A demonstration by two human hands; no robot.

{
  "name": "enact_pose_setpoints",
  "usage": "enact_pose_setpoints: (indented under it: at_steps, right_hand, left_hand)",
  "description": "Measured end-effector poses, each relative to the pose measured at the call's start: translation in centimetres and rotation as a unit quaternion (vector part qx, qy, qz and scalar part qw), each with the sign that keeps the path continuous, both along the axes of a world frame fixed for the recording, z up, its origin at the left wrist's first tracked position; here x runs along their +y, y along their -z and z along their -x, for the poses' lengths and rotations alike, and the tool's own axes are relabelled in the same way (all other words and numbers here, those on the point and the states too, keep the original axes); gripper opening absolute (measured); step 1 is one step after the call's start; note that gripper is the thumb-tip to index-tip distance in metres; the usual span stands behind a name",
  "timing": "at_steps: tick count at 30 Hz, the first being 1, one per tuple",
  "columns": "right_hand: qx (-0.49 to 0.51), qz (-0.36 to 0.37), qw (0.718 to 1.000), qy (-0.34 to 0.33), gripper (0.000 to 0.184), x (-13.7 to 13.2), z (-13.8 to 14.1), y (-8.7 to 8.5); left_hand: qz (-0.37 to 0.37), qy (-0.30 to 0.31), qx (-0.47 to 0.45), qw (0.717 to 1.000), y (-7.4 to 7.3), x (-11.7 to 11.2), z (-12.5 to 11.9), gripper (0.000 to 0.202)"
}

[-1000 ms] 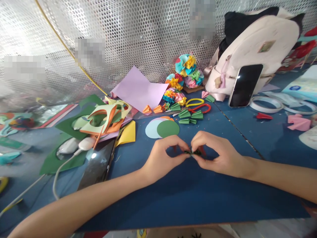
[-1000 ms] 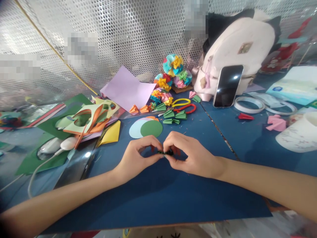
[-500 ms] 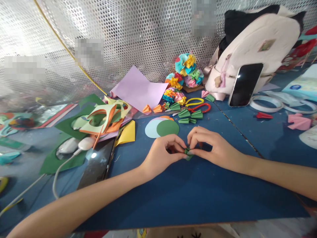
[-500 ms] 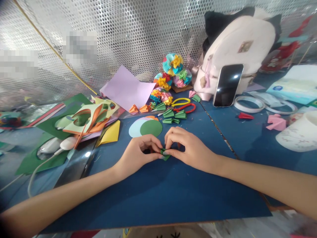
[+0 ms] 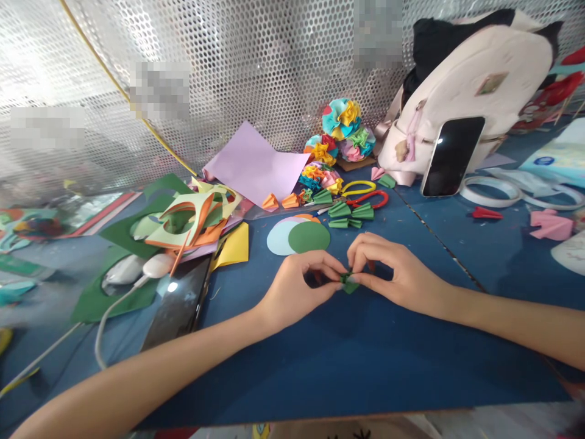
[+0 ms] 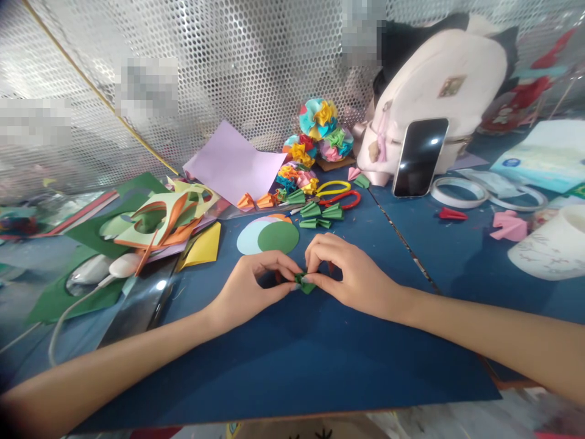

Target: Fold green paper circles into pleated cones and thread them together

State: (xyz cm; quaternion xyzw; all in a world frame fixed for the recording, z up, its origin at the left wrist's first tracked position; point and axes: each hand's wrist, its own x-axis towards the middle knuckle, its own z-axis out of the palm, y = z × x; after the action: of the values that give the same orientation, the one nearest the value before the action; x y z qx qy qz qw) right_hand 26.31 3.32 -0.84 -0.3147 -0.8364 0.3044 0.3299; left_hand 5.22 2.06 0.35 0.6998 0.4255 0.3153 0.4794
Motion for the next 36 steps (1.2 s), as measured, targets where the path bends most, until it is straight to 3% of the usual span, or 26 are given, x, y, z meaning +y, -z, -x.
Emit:
enact_pose_setpoints:
  at_steps: [5, 9, 18, 31, 36]
  right_hand:
    - [0.014, 0.012, 1.0, 0.007, 0.014, 0.01, 0.09, -0.05]
    - [0.018, 0.014, 1.0, 0.0, 0.015, -0.2, 0.33, 0.01]
    - [0.008, -0.028, 0.999, -0.035, 0.014, -0.43, 0.03, -0.26]
    - [-0.044, -0.052, 0.998, -0.012, 0.004, -0.18, -0.03, 0.04]
    - [-0.048, -0.042, 0.998, -0.008, 0.013, -0.07, -0.09, 0.04]
  left_hand:
    - [-0.038, 0.005, -0.002, 0.999, 0.1, -0.3, -0.22, 0.022]
    - [-0.002, 0.007, -0.018, 1.0, 0.44, -0.48, -0.37, 0.022]
    - [-0.036, 0.02, -0.005, 0.999, 0.24, 0.22, 0.18, 0.013]
    - [-0.031, -0.006, 0.001, 0.999, -0.11, 0.22, 0.18, 0.005]
    - [-0.014, -0.005, 0.002, 1.0, 0.09, 0.13, 0.28, 0.009]
